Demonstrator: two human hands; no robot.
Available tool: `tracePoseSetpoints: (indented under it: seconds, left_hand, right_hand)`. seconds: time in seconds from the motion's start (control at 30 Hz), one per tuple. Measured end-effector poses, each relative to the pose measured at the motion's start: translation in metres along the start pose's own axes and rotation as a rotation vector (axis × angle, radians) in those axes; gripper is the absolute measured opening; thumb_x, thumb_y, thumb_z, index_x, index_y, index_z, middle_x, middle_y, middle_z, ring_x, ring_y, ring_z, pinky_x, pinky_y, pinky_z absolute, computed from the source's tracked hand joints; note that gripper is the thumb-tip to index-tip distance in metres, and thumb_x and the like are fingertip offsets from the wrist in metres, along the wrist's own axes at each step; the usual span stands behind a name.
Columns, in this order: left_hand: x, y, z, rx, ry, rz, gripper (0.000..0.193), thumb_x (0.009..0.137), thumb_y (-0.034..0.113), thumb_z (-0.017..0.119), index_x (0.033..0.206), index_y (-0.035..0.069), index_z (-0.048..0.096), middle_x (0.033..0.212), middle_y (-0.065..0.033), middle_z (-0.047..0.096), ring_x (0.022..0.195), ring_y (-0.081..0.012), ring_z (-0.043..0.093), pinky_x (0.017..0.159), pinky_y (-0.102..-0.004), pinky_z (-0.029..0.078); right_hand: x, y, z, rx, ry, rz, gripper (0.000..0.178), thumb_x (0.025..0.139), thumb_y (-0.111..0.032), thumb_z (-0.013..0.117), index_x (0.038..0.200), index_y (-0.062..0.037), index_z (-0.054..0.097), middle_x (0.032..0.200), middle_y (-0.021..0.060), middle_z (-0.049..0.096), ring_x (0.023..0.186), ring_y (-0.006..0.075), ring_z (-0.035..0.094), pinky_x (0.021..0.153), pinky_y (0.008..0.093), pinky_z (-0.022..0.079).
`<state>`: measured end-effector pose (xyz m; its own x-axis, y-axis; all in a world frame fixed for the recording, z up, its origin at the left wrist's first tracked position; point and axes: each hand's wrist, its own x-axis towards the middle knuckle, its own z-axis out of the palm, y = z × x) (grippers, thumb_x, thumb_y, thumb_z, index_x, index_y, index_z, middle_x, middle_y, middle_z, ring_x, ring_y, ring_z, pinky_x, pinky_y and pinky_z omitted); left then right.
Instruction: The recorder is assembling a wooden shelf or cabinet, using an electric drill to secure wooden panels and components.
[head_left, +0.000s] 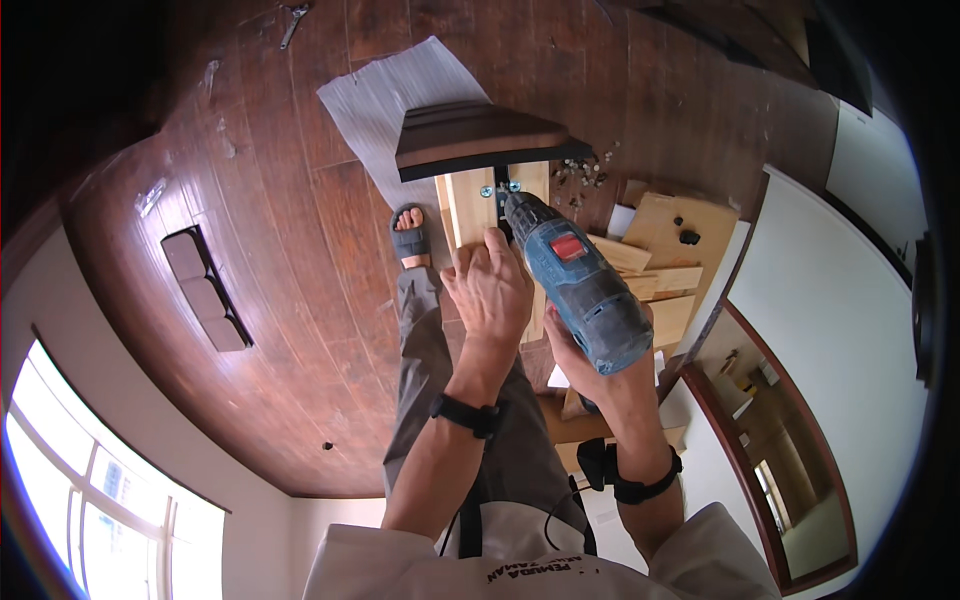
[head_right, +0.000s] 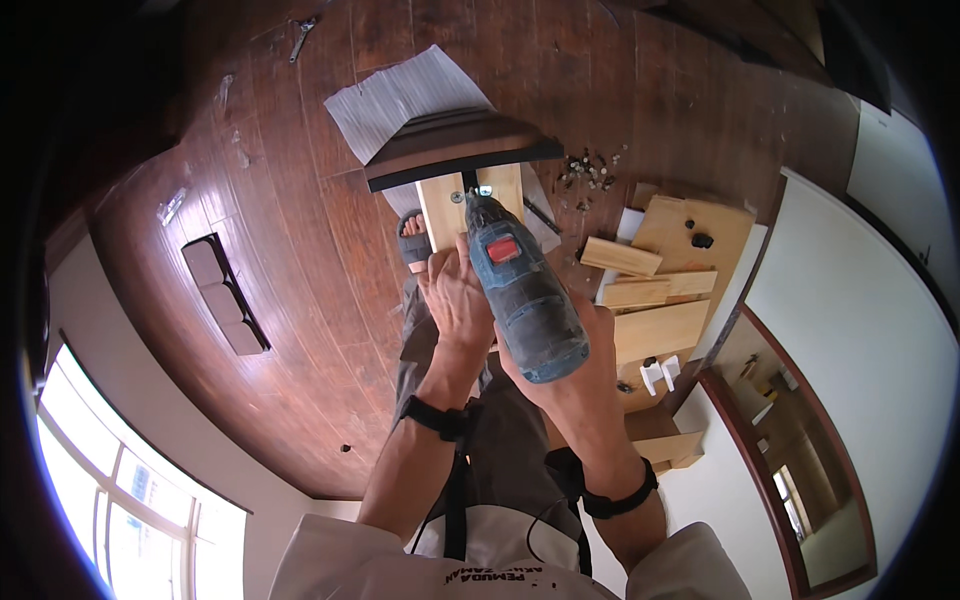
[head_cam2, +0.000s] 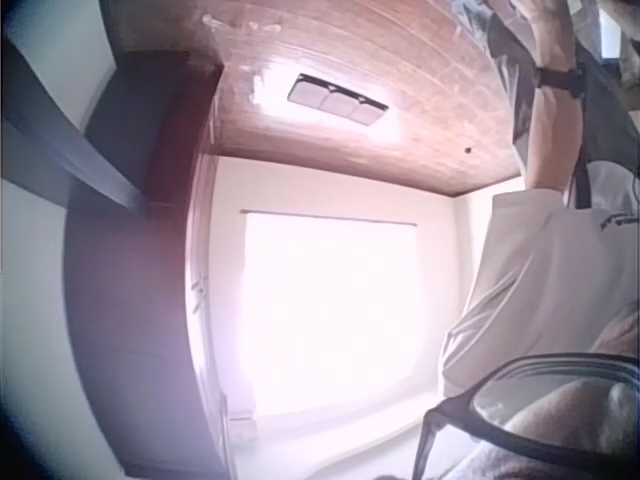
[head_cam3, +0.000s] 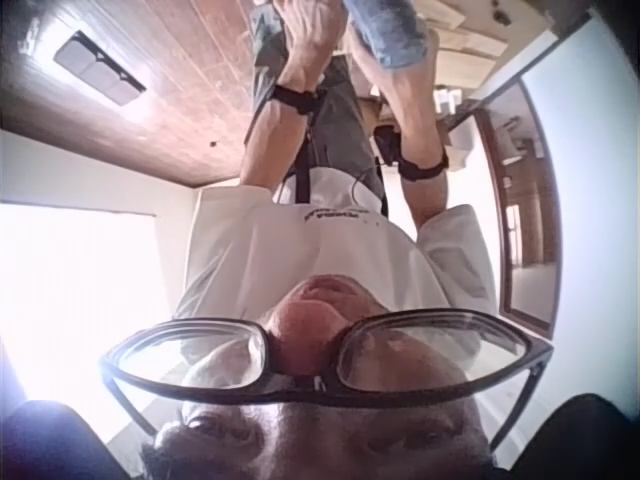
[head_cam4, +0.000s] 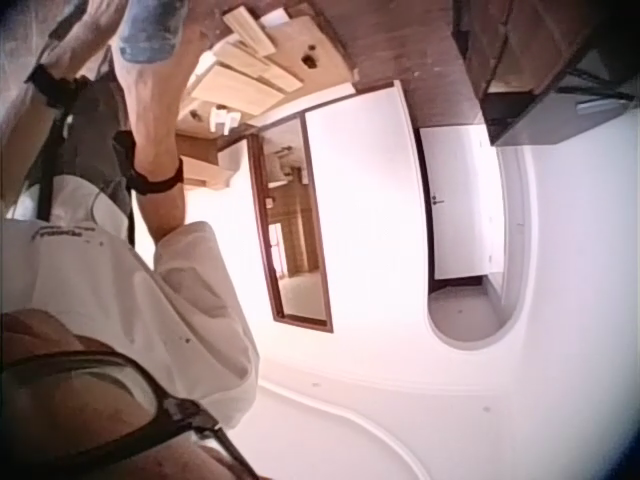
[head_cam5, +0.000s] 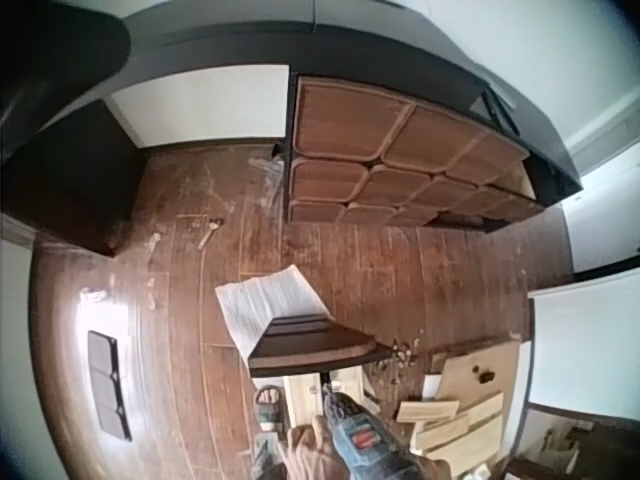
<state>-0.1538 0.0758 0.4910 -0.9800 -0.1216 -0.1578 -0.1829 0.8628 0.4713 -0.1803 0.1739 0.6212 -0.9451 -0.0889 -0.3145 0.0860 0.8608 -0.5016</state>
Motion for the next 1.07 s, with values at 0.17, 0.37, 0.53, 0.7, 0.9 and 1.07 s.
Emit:
tracePoseSetpoints:
  seconds: [0.17,0.37,0.53,0.7,0.9,1.07]
  left_hand:
    - [0.000,0.004,-0.002,-0.022,-0.072,-0.081,0.020,0.090,0.020,0.059,0.102,0.004,0.058,0.075,-0.0091,0.064,0.087,-0.0290,0.061,0.072,-0.0469,0.039]
    - [0.000,0.005,-0.005,-0.023,-0.112,-0.111,0.020,0.090,0.018,0.059,0.103,0.004,0.058,0.075,-0.0091,0.064,0.088,-0.0289,0.060,0.073,-0.0466,0.039]
    - [0.001,0.008,-0.006,0.004,-0.146,-0.116,0.022,0.088,0.017,0.059,0.106,0.004,0.058,0.075,-0.0085,0.065,0.087,-0.0281,0.059,0.074,-0.0456,0.038]
    - [0.002,0.007,-0.008,0.009,-0.116,-0.103,0.021,0.088,0.016,0.059,0.105,0.004,0.058,0.074,-0.0083,0.064,0.085,-0.0276,0.059,0.074,-0.0453,0.038]
    - [0.001,0.008,-0.008,0.013,-0.119,-0.099,0.019,0.091,0.018,0.058,0.104,0.004,0.058,0.074,-0.0086,0.064,0.085,-0.0273,0.060,0.073,-0.0454,0.038]
    - [0.003,0.011,-0.009,-0.015,-0.145,-0.139,0.021,0.091,0.021,0.060,0.104,0.004,0.058,0.077,-0.0094,0.066,0.090,-0.0279,0.061,0.076,-0.0457,0.038]
  right_hand:
    - [0.004,0.004,-0.005,0.058,-0.069,-0.003,0.035,0.073,-0.015,0.080,0.096,0.0013,0.061,0.086,0.0163,0.062,0.066,0.0341,0.065,0.058,0.0389,0.054]
    - [0.006,0.004,-0.005,-0.008,-0.068,-0.098,0.035,0.072,-0.016,0.080,0.096,0.0004,0.060,0.087,0.0150,0.061,0.070,0.0327,0.064,0.060,0.0399,0.052]
    - [0.002,0.008,-0.007,-0.171,-0.017,-0.159,0.039,0.071,-0.016,0.081,0.099,-0.0007,0.058,0.096,0.0160,0.063,0.074,0.0327,0.064,0.060,0.0400,0.051]
    - [0.006,0.001,-0.008,-0.056,-0.027,-0.030,0.032,0.071,-0.015,0.081,0.096,-0.0048,0.064,0.094,0.0120,0.066,0.076,0.0317,0.063,0.068,0.0403,0.051]
    - [0.009,0.001,-0.010,-0.049,-0.083,0.063,0.026,0.071,-0.017,0.080,0.094,-0.0094,0.070,0.090,0.0075,0.068,0.078,0.0286,0.062,0.075,0.0404,0.050]
    - [0.008,0.013,-0.013,-0.080,-0.166,-0.086,0.068,0.071,-0.013,0.080,0.130,-0.0012,0.047,0.104,0.0186,0.067,0.081,0.0381,0.068,0.071,0.0398,0.056]
